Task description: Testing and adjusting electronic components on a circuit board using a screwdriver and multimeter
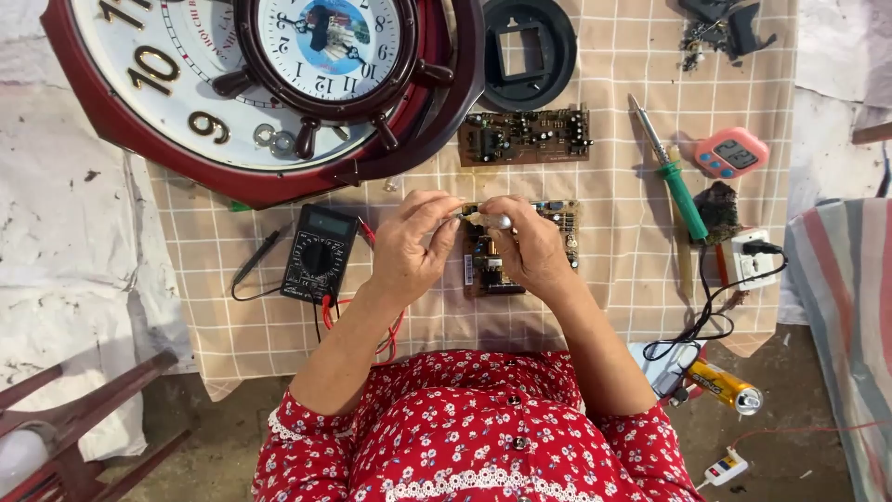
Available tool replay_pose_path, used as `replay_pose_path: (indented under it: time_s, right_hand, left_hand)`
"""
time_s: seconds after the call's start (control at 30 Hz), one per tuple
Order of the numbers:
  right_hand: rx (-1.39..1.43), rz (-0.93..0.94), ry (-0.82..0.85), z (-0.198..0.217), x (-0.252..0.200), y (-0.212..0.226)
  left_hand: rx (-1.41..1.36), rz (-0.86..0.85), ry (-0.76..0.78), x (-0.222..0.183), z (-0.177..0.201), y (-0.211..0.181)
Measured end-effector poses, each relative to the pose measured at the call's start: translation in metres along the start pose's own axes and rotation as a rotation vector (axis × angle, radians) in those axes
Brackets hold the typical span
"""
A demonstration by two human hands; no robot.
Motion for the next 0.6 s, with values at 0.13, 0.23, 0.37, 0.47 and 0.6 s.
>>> replay_pose_path:
  time_s: [0.13, 0.23, 0.37, 0.47, 0.6]
  right_hand:
    - [-0.086, -0.001, 0.025, -0.003, 0.005, 0.006]
    - [-0.146, 0.007, 0.09, -0.008, -0.003, -0.005]
    - [-0.249, 0.033, 0.174, -0.01, -0.006, -0.015]
    - [-0.214, -0.019, 0.206, -0.01, -0.008, -0.016]
    - [-0.224, -0.026, 0.232, -0.003, -0.001, -0.012]
  left_hand:
    - [-0.088, 0.001, 0.016, 0.008, -0.004, -0.005]
    - [0.002, -0.101, 0.111, 0.016, -0.005, -0.014]
    - [0.208, -0.171, 0.272, 0.021, -0.007, -0.02]
    - [0.253, -0.2, 0.264, 0.017, -0.009, -0.013]
    - [0.017, -0.093, 0.288, 0.01, -0.009, -0.007]
Point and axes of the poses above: each hand's wrist, its own x-axis towards the middle knuckle, its own z-axis out of the back of the hand, y = z × x, the point moved 1 cm from there along x, towards the middle knuckle, and after that the axes turned 1 degree about y, right-handed, at the moved point
